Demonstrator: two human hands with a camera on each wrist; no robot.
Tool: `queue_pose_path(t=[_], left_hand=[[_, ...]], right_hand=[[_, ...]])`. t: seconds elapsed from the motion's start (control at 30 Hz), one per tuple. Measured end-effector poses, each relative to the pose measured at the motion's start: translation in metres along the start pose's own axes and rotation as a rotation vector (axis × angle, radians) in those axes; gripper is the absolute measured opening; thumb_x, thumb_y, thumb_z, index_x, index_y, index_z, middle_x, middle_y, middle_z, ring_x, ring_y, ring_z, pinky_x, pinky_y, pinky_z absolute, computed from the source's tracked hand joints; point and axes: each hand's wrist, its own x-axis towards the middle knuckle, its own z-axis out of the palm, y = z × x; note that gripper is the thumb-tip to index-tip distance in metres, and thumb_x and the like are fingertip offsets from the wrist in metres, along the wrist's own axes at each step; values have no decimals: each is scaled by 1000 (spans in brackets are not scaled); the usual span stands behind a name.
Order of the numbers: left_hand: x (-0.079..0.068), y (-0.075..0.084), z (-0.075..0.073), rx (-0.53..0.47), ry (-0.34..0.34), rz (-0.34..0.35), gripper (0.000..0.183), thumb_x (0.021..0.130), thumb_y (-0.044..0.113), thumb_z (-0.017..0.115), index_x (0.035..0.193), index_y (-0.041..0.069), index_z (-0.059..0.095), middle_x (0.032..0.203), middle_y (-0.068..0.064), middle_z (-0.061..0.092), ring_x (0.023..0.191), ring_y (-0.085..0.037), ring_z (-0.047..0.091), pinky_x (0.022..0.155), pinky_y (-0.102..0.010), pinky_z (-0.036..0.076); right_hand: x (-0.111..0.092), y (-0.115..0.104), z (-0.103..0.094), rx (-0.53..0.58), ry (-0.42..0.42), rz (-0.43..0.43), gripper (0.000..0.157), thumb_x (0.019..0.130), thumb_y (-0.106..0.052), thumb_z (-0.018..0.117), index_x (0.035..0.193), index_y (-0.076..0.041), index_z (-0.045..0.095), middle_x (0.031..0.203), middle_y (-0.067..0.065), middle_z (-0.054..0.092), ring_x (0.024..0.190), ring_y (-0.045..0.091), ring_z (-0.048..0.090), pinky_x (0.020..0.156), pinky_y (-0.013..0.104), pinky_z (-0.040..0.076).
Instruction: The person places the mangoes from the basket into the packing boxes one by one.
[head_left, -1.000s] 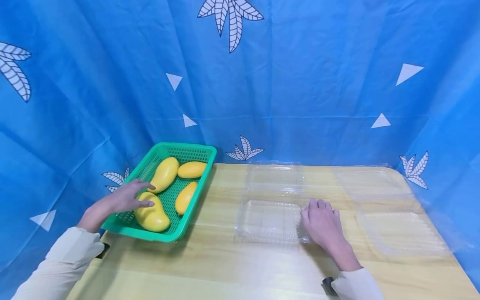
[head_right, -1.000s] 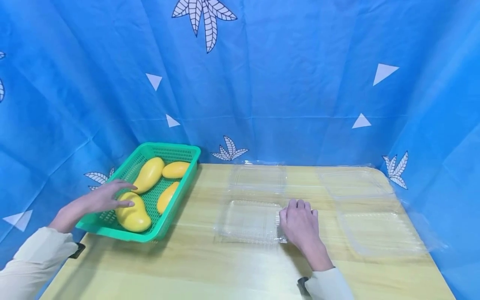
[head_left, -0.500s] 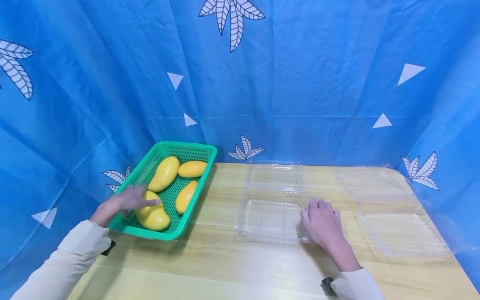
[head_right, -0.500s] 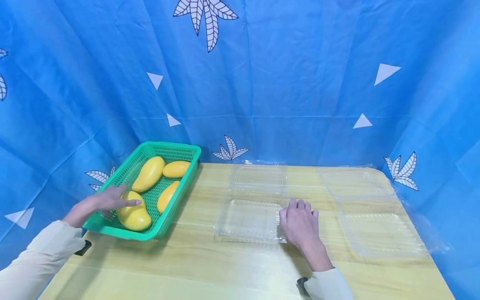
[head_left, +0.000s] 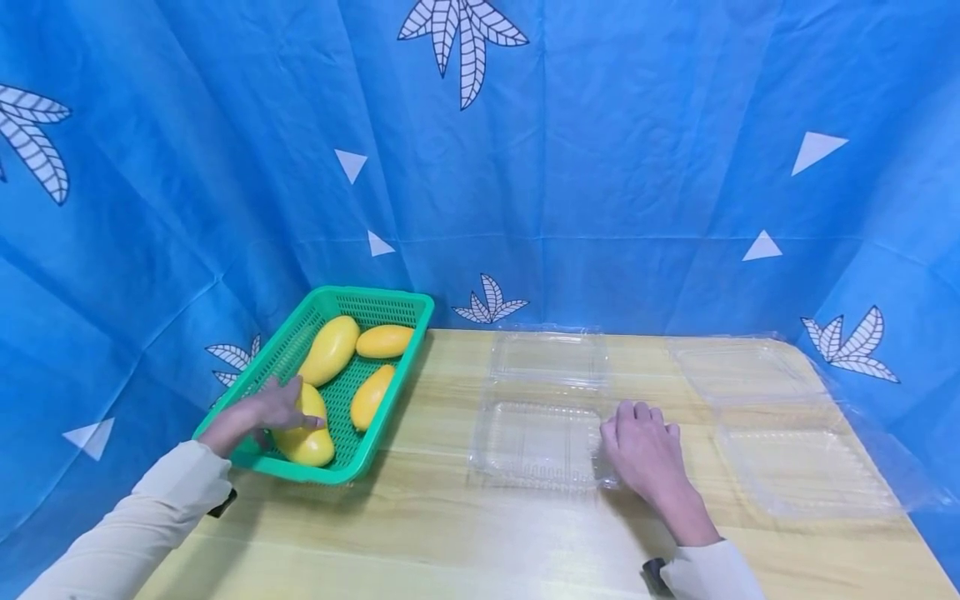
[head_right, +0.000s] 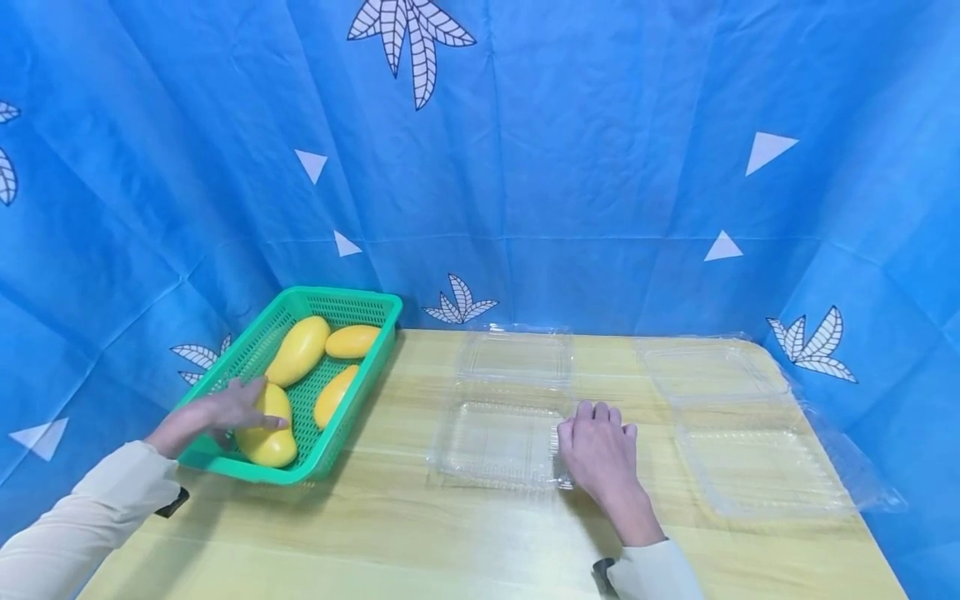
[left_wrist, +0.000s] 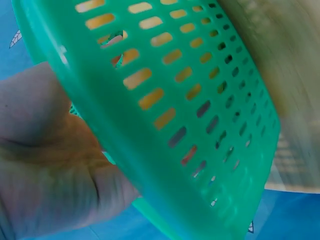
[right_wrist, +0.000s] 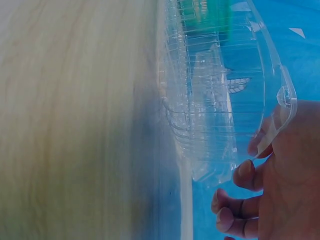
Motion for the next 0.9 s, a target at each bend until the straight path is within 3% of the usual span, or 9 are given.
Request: queue_pose_path(t=[0.17,0.2,0.27,0.43,0.57,0.7,0.73,0.8,0.9], left_hand=[[3,3,3,-4,-25,31,110,95,28,74,153,-17,-8,145,-56,-10,132,-73,15,74,-54,60],[3,4,4,-2,-30,31,109,96,29,73,152,-17,-9,144,-57,-9,131,-73,18,73,-53,61],[4,6,5,26,-27,30,109,97,33,71,153,-16,-9,143,-59,-4,123,-69,37,70,-49,61],[7,11,6,69,-21,10,110,99,47,64,155,-12,-10,142,-61,0,111,-64,49,65,-44,60],[10,12,7,-12,-45,-12,108,100,41,65,156,-9,-12,146,-57,-6,120,-68,40,64,-44,61],[11,13,8,-80,-57,-21,108,98,31,70,158,-4,-13,147,-54,-14,130,-73,20,62,-46,62],[11,14,8,-94,-59,-23,109,98,30,70,158,-3,-13,147,-54,-16,129,-74,21,61,-46,62],[12,15,9,-102,-65,-33,109,98,31,70,159,-2,-14,147,-53,-16,122,-69,38,60,-45,62],[13,16,10,-100,-72,-51,110,99,36,68,158,-2,-16,147,-55,-15,93,-52,65,58,-44,62]], right_hand=[[-1,0,-1,-6,5,-19,23,105,-23,41,86,-10,48,84,8,49,80,28,47,69,41,38],[-1,0,-1,-6,8,-24,23,105,-22,42,86,-10,48,83,8,49,79,28,46,68,40,37],[0,0,-2,-5,11,-29,23,105,-22,42,85,-10,48,82,7,47,78,27,45,67,39,36],[2,-2,-3,2,17,-33,23,105,-21,42,86,-10,48,81,6,47,77,26,44,68,39,37],[2,-2,0,-2,25,-31,24,105,-21,42,85,-11,48,79,5,47,77,25,45,69,39,37],[2,-2,1,-4,29,-29,24,105,-22,42,84,-11,48,79,5,47,76,25,45,69,39,37],[2,-1,1,-4,30,-29,24,105,-22,41,84,-11,48,79,5,47,76,25,45,69,39,37],[1,0,0,-2,29,-28,25,106,-21,41,84,-11,48,79,5,47,75,25,45,69,39,37],[2,1,0,-1,28,-27,25,106,-21,40,84,-11,47,78,5,46,75,25,45,68,39,37]])
